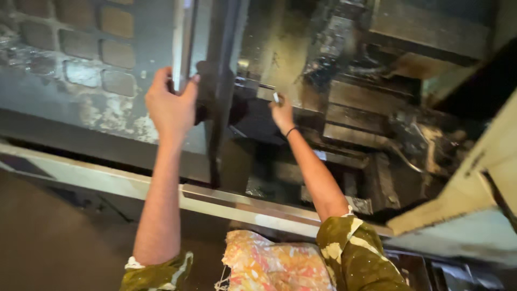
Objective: The person repeatedly picks up cylindrical metal rods, measures them with a dial indicator, and places them into a green bin. The person also wipes the rods with a cloth between measurements.
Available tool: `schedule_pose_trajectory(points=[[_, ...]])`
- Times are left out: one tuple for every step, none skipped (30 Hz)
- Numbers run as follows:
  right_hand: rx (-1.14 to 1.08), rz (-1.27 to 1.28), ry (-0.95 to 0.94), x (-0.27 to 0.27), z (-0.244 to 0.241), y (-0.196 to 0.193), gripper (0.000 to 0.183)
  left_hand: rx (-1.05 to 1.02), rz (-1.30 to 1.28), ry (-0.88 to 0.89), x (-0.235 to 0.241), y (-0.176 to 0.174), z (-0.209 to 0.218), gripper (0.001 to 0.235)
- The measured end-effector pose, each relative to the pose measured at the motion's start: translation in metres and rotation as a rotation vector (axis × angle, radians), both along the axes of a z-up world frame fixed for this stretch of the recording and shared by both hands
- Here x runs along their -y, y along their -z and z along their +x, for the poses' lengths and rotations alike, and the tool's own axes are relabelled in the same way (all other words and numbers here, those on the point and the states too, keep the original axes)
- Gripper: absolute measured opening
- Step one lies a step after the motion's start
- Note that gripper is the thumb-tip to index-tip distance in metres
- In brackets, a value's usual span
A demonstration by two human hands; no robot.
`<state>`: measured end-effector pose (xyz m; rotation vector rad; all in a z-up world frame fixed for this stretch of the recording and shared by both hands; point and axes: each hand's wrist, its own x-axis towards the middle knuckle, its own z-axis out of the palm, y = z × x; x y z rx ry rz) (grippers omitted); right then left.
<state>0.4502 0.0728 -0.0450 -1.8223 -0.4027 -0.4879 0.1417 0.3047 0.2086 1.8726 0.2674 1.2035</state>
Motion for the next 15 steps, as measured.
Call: schedule_pose_trajectory(points=[[0.014, -0.043, 0.004, 0.003, -0.015, 0.0, 0.044, -0.037, -0.076, 0.125, -0.005, 0.001, 0.001, 0.034], [-0.035, -0.157, -0.024, 0.016, -0.034, -0.001, 0.039, -0.079, -0.156, 0.253, -0.012, 0.003, 0.002, 0.033], [-0.086, -0.27, -0.053, 0.032, -0.059, -0.003, 0.035, -0.123, -0.235, 0.381, -0.021, 0.004, 0.003, 0.033], [-0.142, -0.379, -0.08, 0.05, -0.087, -0.006, 0.03, -0.184, -0.288, 0.612, -0.037, 0.002, 0.005, 0.032], [-0.057, -0.412, -0.052, 0.069, -0.114, -0.011, 0.031, -0.246, -0.341, 0.844, -0.051, 0.0, 0.006, 0.031], [0.032, -0.441, -0.015, 0.088, -0.137, -0.021, 0.032, -0.311, -0.389, 0.906, -0.061, -0.001, 0.011, 0.029], [-0.062, -0.447, 0.016, 0.11, -0.165, -0.03, 0.031, -0.378, -0.436, 0.967, -0.071, -0.001, 0.012, 0.027], [-0.144, -0.446, 0.055, 0.133, -0.188, -0.044, 0.03, -0.357, -0.415, 0.97, -0.074, 0.002, 0.015, 0.024], [-0.225, -0.441, 0.092, 0.154, -0.206, -0.06, 0.03, -0.335, -0.395, 0.974, -0.076, 0.005, 0.017, 0.021], [-0.191, -0.418, 0.146, 0.177, -0.226, -0.072, 0.03, -0.305, -0.361, 0.869, -0.076, 0.014, 0.016, 0.018], [-0.156, -0.397, 0.199, 0.2, -0.245, -0.084, 0.029, -0.273, -0.328, 0.764, -0.076, 0.021, 0.016, 0.02], [-0.114, -0.374, 0.247, 0.221, -0.259, -0.096, 0.029, -0.241, -0.301, 0.691, -0.073, 0.026, 0.018, 0.02], [-0.064, -0.333, 0.281, 0.24, -0.273, -0.108, 0.026, -0.218, -0.282, 0.67, -0.069, 0.028, 0.022, 0.02], [-0.019, -0.303, 0.313, 0.261, -0.289, -0.118, 0.023, -0.196, -0.267, 0.629, -0.063, 0.036, 0.022, 0.02], [0.027, -0.274, 0.344, 0.281, -0.305, -0.127, 0.021, -0.186, -0.268, 0.62, -0.056, 0.043, 0.023, 0.02]])
